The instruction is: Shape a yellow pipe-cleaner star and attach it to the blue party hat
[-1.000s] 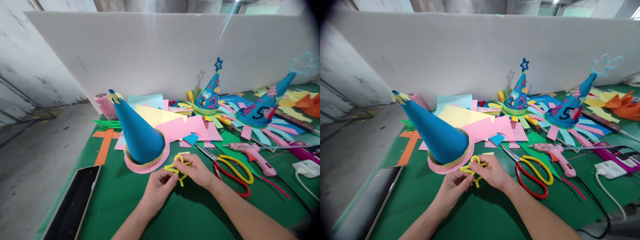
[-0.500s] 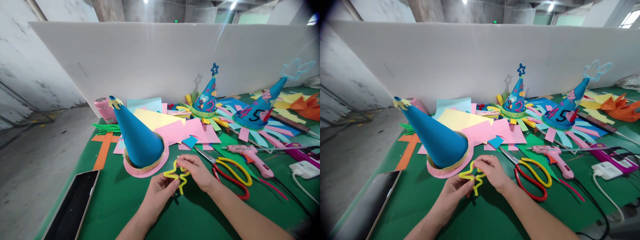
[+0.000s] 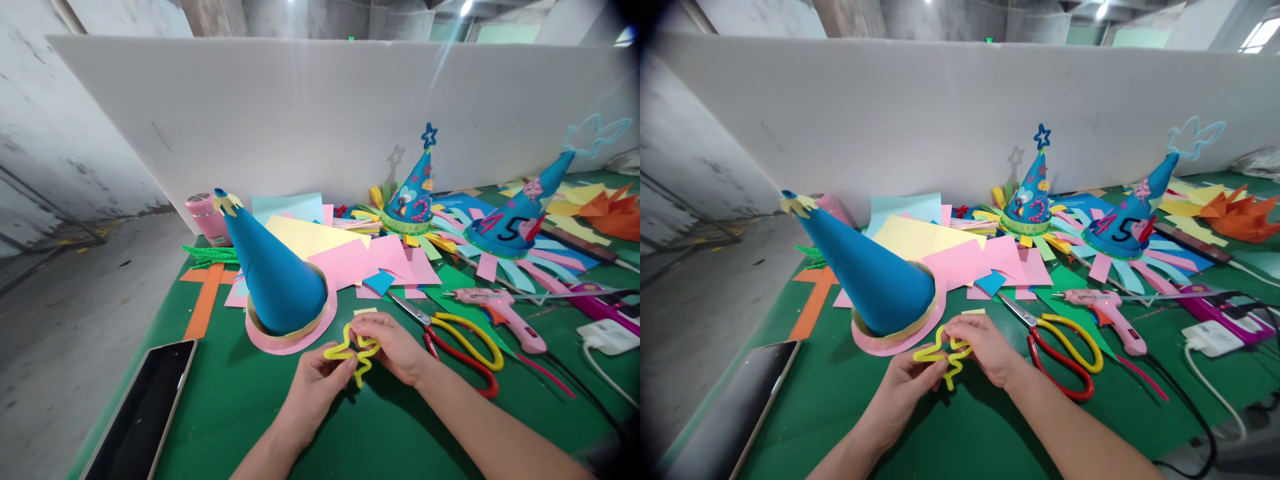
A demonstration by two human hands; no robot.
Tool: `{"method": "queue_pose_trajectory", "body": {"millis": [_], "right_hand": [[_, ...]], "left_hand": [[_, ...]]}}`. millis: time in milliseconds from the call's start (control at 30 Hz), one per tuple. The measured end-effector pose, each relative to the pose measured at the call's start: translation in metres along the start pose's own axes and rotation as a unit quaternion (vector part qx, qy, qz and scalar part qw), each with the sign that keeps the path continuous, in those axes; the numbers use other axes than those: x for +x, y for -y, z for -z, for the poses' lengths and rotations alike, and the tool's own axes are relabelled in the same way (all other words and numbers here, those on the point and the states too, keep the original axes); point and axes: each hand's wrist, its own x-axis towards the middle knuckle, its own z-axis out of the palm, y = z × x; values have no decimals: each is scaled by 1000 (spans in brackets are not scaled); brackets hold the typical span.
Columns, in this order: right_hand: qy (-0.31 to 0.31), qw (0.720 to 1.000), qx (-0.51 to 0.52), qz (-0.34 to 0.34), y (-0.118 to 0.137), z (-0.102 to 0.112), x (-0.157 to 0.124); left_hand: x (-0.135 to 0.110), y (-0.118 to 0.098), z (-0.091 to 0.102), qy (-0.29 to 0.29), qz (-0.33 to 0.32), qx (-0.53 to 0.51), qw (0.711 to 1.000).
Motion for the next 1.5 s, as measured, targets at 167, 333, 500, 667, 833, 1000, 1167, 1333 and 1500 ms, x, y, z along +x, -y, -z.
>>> {"method": "queue_pose_trajectory", "body": {"millis": [167, 333, 500, 667, 833, 1000, 1167, 1333, 1500], "right_hand": [[-16, 999, -27, 33, 6, -4, -3], [6, 1000, 5, -1, 4, -4, -3], [38, 997, 41, -49, 0, -4, -2], [37, 997, 44, -43, 0, -2, -2], [-9, 999, -21, 28, 1, 3, -3], [-13, 988, -127, 85, 0, -2, -2], [-14, 993, -95, 63, -2, -7, -2], [-16, 997, -67, 42, -6, -5, -1], [-21, 997, -58, 48, -11, -2, 0]], "left_hand": [[1, 1, 0, 8, 12, -25, 1000], [1, 2, 2, 20, -3, -3, 1000], [-1, -1, 3, 35, -34, 20, 999], [1, 1, 3, 8, 0, -24, 1000], [6, 2, 4, -61, 29, -119, 991], [5, -2, 6, -72, 21, -139, 987], [5, 5, 8, -44, 11, -114, 992], [6, 4, 7, -51, 7, -112, 992], [7, 2, 6, -54, 4, -112, 992]]}}
